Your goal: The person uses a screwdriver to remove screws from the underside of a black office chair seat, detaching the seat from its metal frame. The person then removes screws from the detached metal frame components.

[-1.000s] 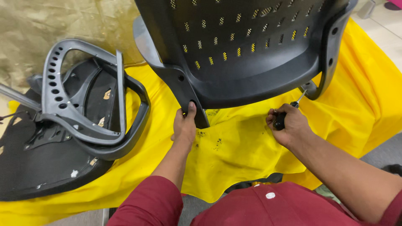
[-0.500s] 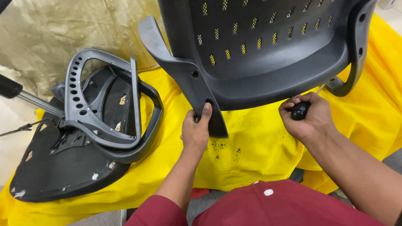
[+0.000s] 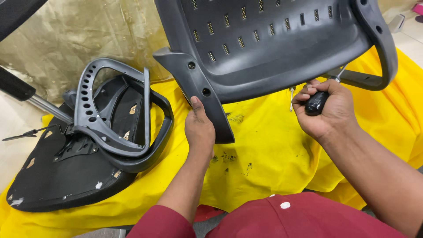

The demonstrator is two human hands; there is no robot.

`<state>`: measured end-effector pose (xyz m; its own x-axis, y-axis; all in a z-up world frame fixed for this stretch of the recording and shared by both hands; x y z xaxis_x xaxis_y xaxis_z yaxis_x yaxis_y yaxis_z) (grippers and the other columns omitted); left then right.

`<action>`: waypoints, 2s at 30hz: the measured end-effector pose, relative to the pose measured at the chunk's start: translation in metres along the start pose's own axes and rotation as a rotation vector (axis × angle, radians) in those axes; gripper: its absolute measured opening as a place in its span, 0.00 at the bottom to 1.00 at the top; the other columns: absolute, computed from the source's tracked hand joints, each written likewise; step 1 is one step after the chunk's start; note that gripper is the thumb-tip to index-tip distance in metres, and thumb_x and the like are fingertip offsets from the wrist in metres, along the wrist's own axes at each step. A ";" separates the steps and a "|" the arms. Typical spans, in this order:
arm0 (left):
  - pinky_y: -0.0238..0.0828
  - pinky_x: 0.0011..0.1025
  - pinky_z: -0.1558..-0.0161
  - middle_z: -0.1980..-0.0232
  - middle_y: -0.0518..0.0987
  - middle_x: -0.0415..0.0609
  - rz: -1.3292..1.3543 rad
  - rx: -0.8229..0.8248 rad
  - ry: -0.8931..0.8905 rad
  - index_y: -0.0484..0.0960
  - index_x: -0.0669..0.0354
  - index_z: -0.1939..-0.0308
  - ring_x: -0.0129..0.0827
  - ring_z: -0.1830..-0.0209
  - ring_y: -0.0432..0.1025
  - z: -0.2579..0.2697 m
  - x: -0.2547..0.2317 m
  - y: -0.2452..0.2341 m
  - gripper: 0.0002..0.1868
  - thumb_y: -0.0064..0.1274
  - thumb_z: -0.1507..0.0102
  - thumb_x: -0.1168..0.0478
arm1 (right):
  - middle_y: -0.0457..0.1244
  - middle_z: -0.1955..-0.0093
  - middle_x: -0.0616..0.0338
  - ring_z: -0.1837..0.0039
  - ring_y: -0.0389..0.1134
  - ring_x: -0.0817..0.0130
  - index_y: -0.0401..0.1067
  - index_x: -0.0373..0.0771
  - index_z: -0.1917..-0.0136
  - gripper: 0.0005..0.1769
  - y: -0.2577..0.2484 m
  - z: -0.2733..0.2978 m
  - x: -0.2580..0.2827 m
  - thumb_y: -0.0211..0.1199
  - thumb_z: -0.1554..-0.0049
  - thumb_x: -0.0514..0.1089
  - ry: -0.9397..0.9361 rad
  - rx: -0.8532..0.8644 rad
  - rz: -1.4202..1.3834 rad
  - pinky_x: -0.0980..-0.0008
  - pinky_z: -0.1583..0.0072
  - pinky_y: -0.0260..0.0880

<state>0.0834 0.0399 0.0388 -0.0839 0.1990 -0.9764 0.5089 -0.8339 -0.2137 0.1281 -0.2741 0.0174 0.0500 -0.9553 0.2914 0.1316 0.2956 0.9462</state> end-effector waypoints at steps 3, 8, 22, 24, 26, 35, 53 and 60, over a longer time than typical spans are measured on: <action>0.66 0.36 0.64 0.73 0.71 0.47 0.002 -0.020 -0.066 0.75 0.65 0.72 0.36 0.72 0.66 -0.002 -0.009 -0.004 0.42 0.30 0.35 0.27 | 0.59 0.58 0.61 0.59 0.62 0.74 0.63 0.35 0.51 0.11 0.010 0.003 -0.001 0.56 0.49 0.31 0.018 0.044 -0.008 0.75 0.54 0.65; 0.65 0.38 0.65 0.74 0.70 0.50 -0.016 -0.004 -0.088 0.73 0.68 0.73 0.38 0.72 0.65 -0.002 -0.019 -0.005 0.43 0.31 0.34 0.27 | 0.58 0.58 0.61 0.59 0.62 0.74 0.62 0.36 0.51 0.12 0.018 0.003 0.001 0.57 0.49 0.31 0.004 0.051 0.019 0.74 0.54 0.65; 0.71 0.39 0.60 0.54 0.81 0.53 0.168 -0.186 -0.263 0.77 0.75 0.50 0.38 0.62 0.75 -0.041 -0.028 -0.031 0.44 0.44 0.36 0.28 | 0.58 0.59 0.63 0.59 0.62 0.75 0.65 0.35 0.43 0.18 0.010 -0.011 -0.002 0.58 0.47 0.33 0.096 0.011 -0.068 0.75 0.55 0.66; 0.76 0.35 0.50 0.46 0.83 0.58 0.329 -0.168 -0.201 0.75 0.79 0.44 0.39 0.53 0.79 -0.052 -0.031 -0.028 0.45 0.48 0.36 0.31 | 0.59 0.59 0.63 0.59 0.62 0.75 0.65 0.34 0.43 0.17 0.009 -0.013 0.002 0.59 0.46 0.33 0.121 0.030 -0.079 0.74 0.55 0.66; 0.76 0.36 0.46 0.44 0.82 0.58 0.377 -0.172 -0.173 0.76 0.76 0.42 0.41 0.49 0.79 -0.058 -0.030 -0.029 0.42 0.50 0.37 0.34 | 0.60 0.59 0.62 0.59 0.62 0.76 0.67 0.35 0.44 0.16 0.005 -0.016 0.008 0.59 0.46 0.34 0.131 0.005 -0.072 0.75 0.56 0.66; 0.76 0.38 0.42 0.40 0.80 0.57 0.417 -0.286 -0.175 0.72 0.69 0.37 0.43 0.45 0.79 -0.042 -0.039 -0.035 0.36 0.51 0.35 0.41 | 0.59 0.61 0.63 0.60 0.61 0.77 0.67 0.38 0.50 0.08 0.007 -0.030 0.031 0.64 0.42 0.38 0.237 0.033 -0.031 0.77 0.57 0.64; 0.71 0.43 0.38 0.35 0.76 0.63 0.183 -0.444 -0.260 0.69 0.76 0.34 0.48 0.38 0.75 -0.005 -0.020 -0.046 0.37 0.46 0.31 0.42 | 0.59 0.64 0.64 0.61 0.60 0.76 0.65 0.42 0.56 0.09 -0.001 -0.032 0.034 0.64 0.39 0.43 0.382 -0.020 -0.003 0.77 0.58 0.64; 0.62 0.44 0.33 0.32 0.73 0.59 0.162 -0.384 -0.237 0.70 0.71 0.33 0.46 0.34 0.70 0.002 -0.017 -0.041 0.37 0.47 0.33 0.41 | 0.59 0.63 0.64 0.61 0.61 0.75 0.67 0.42 0.57 0.10 -0.006 -0.040 0.039 0.65 0.38 0.45 0.321 -0.058 0.016 0.76 0.58 0.65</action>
<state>0.0618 0.0699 0.0642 -0.1484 -0.0779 -0.9859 0.8075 -0.5850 -0.0753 0.1692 -0.3123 0.0172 0.3607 -0.9017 0.2384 0.1841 0.3194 0.9295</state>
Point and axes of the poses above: each hand's wrist, its own z-axis away from the middle knuckle, its own y-axis out of the palm, x = y × z, the point moved 9 cm from there along -z, towards the middle knuckle
